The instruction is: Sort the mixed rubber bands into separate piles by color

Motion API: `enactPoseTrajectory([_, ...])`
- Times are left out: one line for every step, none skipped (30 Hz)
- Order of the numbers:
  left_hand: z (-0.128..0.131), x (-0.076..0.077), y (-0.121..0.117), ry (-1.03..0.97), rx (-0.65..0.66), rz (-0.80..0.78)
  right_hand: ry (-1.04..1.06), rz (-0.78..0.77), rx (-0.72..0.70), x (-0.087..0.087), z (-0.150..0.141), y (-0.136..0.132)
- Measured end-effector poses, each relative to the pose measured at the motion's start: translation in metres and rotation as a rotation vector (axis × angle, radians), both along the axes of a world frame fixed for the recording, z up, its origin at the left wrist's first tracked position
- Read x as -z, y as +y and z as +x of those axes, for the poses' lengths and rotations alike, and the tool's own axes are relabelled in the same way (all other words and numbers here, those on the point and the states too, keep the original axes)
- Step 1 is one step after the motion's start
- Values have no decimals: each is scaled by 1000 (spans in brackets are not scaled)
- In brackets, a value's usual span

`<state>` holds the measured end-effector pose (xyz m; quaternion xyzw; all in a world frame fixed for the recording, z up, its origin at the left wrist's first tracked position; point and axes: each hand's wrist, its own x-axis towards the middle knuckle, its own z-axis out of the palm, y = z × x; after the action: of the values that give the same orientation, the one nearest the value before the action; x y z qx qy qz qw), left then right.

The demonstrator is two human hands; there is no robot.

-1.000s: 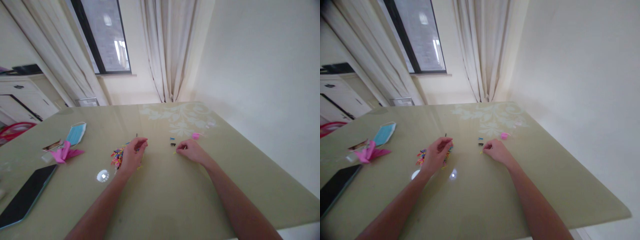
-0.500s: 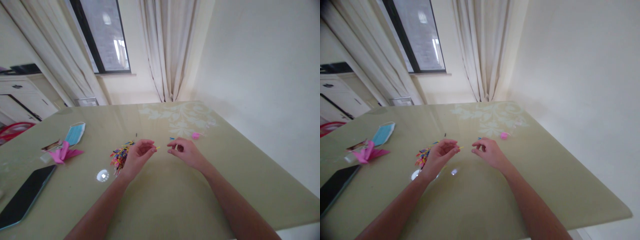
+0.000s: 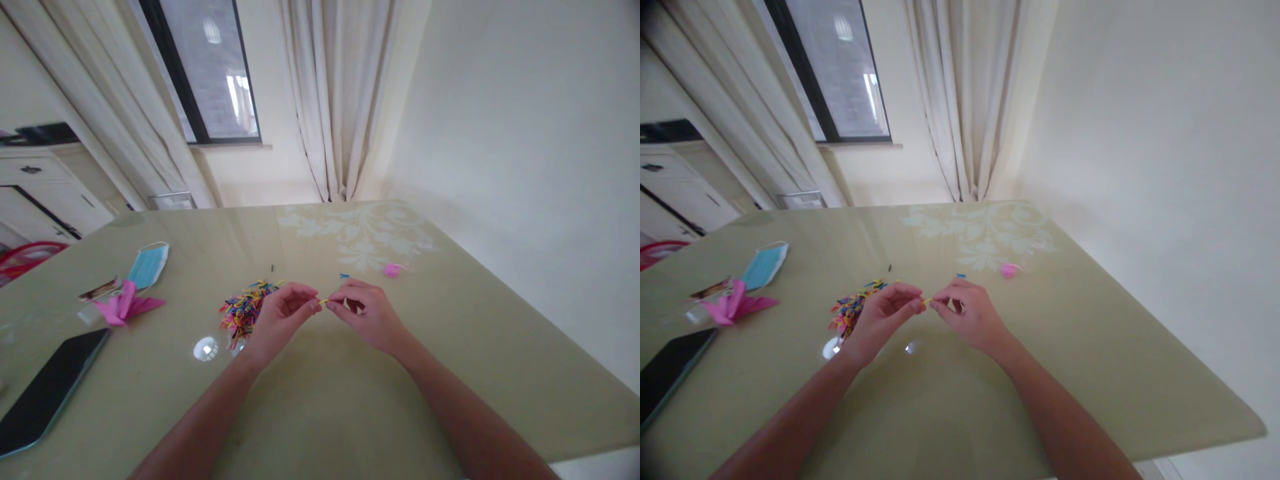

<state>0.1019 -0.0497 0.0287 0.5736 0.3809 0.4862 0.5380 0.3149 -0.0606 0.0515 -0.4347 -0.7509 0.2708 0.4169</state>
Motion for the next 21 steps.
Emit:
enactPoseTrajectory([0, 0, 1, 22, -8, 12, 32, 1, -10, -3, 1, -2])
enactPoseTrajectory([-1, 1, 2, 50, -20, 28, 80, -4, -29, -7, 2, -5])
enactPoseTrajectory([-2, 2, 3, 89, -38, 48, 142, -18, -56, -11, 4, -8])
enactPoseTrajectory([-4, 4, 5, 147, -65, 76, 213, -34, -87, -14, 5, -11])
enactPoseTrajectory([-6, 6, 8, 231, -102, 117, 281, -50, -118, -18, 7, -14])
enactPoseTrajectory([-8, 8, 10, 342, -149, 174, 340, -66, -145, -20, 9, -17])
enactPoseTrajectory([-11, 11, 12, 478, -198, 247, 386, -79, -168, -23, 11, -19])
enactPoseTrajectory([-13, 13, 13, 628, -241, 326, 420, -91, -188, -24, 13, -21])
enactPoseTrajectory([-16, 16, 15, 777, -271, 401, 444, -99, -205, -25, 14, -22])
enactPoseTrajectory([-19, 19, 16, 911, -288, 463, 462, -104, -221, -26, 15, -23])
enactPoseTrajectory([-21, 22, 16, 1024, -292, 505, 476, -110, -237, -26, 16, -23])
enactPoseTrajectory([-22, 25, 16, 1113, -290, 527, 488, -114, -252, -25, 17, -22])
enactPoseTrajectory([-23, 27, 16, 1181, -288, 532, 499, -117, -264, -24, 18, -21])
enactPoseTrajectory([-24, 29, 16, 1230, -287, 530, 507, -124, -271, -23, 19, -21])
enactPoseTrajectory([-24, 30, 16, 1266, -284, 528, 513, -136, -272, -22, 19, -20])
enactPoseTrajectory([-25, 31, 16, 1293, -281, 526, 518, -147, -271, -21, 20, -20])
enactPoseTrajectory([-25, 31, 16, 1312, -276, 525, 522, -156, -270, -21, 20, -20])
enactPoseTrajectory([-25, 31, 16, 1325, -272, 526, 527, -162, -272, -21, 20, -20])
enactPoseTrajectory([-25, 31, 16, 1334, -267, 527, 532, -166, -279, -22, 21, -20])
enactPoseTrajectory([-25, 30, 17, 1339, -265, 528, 538, -163, -292, -23, 21, -20])
enactPoseTrajectory([-25, 30, 17, 1341, -264, 527, 542, -156, -306, -24, 22, -20])
